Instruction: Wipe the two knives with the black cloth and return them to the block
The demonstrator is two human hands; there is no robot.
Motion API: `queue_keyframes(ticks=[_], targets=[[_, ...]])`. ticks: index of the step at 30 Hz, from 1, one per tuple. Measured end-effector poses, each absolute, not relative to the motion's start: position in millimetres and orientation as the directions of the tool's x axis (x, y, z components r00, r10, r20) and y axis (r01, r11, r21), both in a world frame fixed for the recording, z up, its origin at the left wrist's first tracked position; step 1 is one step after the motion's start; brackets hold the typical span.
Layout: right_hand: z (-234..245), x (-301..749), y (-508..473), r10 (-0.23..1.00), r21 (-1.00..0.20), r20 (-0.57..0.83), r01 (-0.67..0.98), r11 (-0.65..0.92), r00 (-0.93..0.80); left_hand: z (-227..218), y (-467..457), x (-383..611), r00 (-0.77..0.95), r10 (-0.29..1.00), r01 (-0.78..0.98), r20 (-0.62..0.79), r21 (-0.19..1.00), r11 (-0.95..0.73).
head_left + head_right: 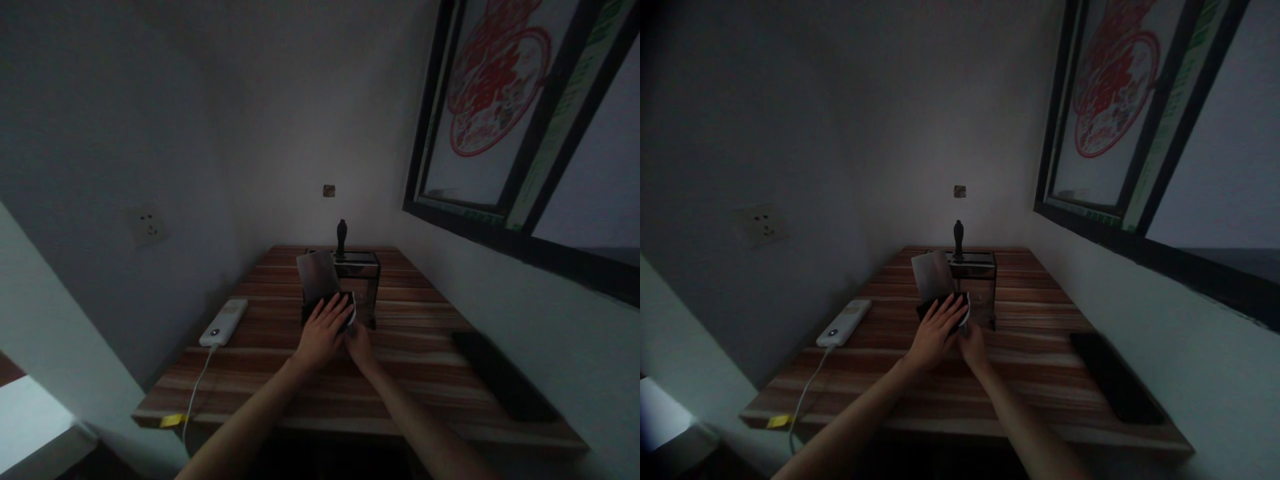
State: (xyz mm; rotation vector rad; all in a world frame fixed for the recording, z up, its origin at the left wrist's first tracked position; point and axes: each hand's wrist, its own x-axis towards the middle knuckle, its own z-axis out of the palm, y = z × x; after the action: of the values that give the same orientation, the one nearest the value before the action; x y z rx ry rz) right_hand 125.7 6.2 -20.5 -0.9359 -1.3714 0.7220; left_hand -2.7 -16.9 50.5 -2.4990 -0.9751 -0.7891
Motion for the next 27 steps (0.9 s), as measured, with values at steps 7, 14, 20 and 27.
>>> queue_keyframes(ticks=[7, 14, 20, 27], targets=[[-9.6, 122.4, 1.3, 0.890, -0.885, 0.452, 0.157, 0.438, 0.061, 73.9, -3.9, -6.0, 0.518, 0.517, 0.754, 0.681, -0.077, -0.653], [-9.2, 122.7, -0.9, 0.916, -0.909, 0.393, 0.186, 0.374, 0.080, 106.5, 14.4, -6.4, 0.447, 0.505, 0.791, 0.738, -0.063, -0.608], [-8.8, 122.2, -3.4, 0.946, -0.937, 0.317, 0.174, 0.301, 0.066, 137.6, 28.9, -8.7, 0.378, 0.475, 0.812, 0.795, -0.038, -0.582], [-14.1, 122.7, -1.3, 0.947, -0.937, 0.316, 0.178, 0.301, 0.063, 145.4, 27.2, -4.2, 0.324, 0.470, 0.832, 0.821, -0.012, -0.554]])
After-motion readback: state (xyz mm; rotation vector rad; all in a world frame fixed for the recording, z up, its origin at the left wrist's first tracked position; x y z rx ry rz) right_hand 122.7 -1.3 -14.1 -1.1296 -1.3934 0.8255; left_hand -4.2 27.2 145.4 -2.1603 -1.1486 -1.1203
